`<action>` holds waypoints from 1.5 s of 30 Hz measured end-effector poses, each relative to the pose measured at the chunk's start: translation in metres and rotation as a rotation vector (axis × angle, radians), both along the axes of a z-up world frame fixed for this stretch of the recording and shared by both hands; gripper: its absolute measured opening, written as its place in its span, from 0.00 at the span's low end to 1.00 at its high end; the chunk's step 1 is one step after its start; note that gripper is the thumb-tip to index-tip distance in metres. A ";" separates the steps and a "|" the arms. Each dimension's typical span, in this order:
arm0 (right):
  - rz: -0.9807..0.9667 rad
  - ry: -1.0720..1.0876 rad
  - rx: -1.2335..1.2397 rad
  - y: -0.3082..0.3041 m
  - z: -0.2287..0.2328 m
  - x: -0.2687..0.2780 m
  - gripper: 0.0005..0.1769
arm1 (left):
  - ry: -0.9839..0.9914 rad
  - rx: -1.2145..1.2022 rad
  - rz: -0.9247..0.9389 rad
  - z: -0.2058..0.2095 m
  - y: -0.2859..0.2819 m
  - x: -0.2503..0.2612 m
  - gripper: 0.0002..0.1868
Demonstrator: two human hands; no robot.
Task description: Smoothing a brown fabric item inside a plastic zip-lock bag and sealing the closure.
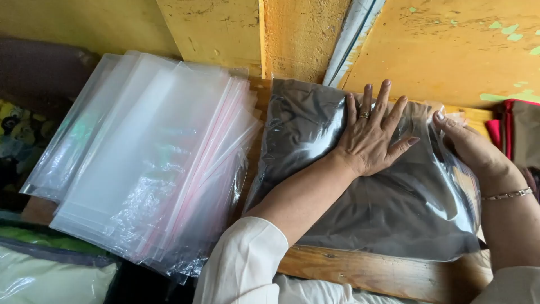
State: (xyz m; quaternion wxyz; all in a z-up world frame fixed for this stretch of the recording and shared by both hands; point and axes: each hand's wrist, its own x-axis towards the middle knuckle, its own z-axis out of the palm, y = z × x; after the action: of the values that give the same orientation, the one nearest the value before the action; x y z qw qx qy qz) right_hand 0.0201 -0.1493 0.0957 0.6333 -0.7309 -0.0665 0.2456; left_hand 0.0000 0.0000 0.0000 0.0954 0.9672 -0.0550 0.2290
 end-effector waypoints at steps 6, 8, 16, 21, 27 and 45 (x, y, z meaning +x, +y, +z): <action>-0.159 -0.385 -0.123 -0.047 -0.031 0.013 0.13 | 0.081 0.072 0.012 0.011 0.007 -0.008 0.44; -0.151 -0.374 -0.041 -0.085 -0.062 0.043 0.16 | 0.118 0.103 0.013 0.014 0.008 -0.008 0.44; -0.159 -0.261 0.004 -0.113 -0.064 0.029 0.27 | 0.338 0.235 -0.009 0.027 0.001 -0.007 0.44; 0.152 -1.357 -0.765 -0.042 0.022 -0.084 0.40 | 0.451 0.142 -0.056 0.032 0.002 -0.002 0.46; 0.320 -0.868 -1.247 -0.022 -0.023 -0.107 0.44 | 0.644 -0.323 -0.099 0.095 0.027 -0.012 0.54; 0.162 -1.003 -0.998 0.005 0.019 -0.094 0.44 | 0.343 0.048 0.165 0.072 0.034 -0.081 0.39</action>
State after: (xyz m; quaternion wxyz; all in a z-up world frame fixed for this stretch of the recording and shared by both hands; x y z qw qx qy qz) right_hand -0.0742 -0.1438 0.1150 0.0960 -0.9513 -0.2837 -0.0731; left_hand -0.0806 0.0342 0.0724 0.0609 0.9953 0.0360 0.0666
